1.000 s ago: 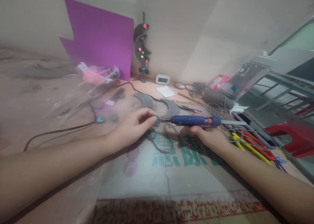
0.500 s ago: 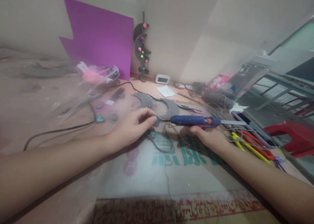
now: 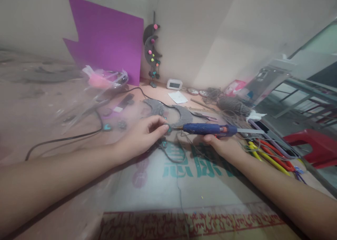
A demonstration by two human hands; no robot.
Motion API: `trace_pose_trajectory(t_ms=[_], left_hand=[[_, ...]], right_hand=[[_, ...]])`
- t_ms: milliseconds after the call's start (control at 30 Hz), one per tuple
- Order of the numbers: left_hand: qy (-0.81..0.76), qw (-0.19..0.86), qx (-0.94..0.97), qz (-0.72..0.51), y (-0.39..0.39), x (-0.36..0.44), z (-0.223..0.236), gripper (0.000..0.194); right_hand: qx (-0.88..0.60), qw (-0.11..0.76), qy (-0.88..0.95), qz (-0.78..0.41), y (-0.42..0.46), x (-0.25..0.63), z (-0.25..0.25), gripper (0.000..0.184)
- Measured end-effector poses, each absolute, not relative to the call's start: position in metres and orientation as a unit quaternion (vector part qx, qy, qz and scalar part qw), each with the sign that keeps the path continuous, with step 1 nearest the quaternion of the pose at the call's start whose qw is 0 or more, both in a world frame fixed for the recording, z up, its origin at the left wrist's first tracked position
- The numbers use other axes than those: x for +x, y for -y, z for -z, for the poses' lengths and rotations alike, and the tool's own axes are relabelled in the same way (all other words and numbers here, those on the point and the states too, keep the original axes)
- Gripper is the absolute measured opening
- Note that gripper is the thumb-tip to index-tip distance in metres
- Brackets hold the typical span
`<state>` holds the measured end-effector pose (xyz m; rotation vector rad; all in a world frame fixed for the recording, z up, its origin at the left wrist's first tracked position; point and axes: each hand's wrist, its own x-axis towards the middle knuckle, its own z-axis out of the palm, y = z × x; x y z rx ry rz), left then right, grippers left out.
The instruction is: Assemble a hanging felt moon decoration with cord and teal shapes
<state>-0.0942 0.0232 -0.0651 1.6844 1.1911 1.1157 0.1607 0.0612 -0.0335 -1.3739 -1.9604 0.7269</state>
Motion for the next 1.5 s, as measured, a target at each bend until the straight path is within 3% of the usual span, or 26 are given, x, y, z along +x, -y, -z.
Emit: trace_pose_trajectory(t_ms=[367, 1067, 1233, 1333, 1500], left_hand=[[-0.473, 0.412, 0.641, -0.443, -0.022, -0.092, 0.059, 0.023], [-0.471, 0.438, 0.615, -0.456, -0.024, -0.092, 0.059, 0.023], [-0.471, 0.433, 0.618, -0.457, -0.025, -0.093, 0.063, 0.023], [-0.474, 0.428, 0.623, -0.452, -0.025, -0.093, 0.064, 0.023], [-0.473, 0.431, 0.625, -0.447, -0.025, -0.092, 0.065, 0.025]], right_hand=[[-0.510, 0.324, 0.763, -0.228, -0.060, 0.158, 0.032, 0.027], [-0.417, 0.323, 0.809, -0.260, -0.069, 0.172, 0.037, 0.035], [-0.374, 0.408, 0.775, -0.305, -0.084, 0.185, 0.029, 0.050], [-0.388, 0.444, 0.746, -0.310, -0.095, 0.182, 0.012, 0.045], [-0.490, 0.359, 0.768, -0.205, -0.137, 0.163, -0.020, 0.035]])
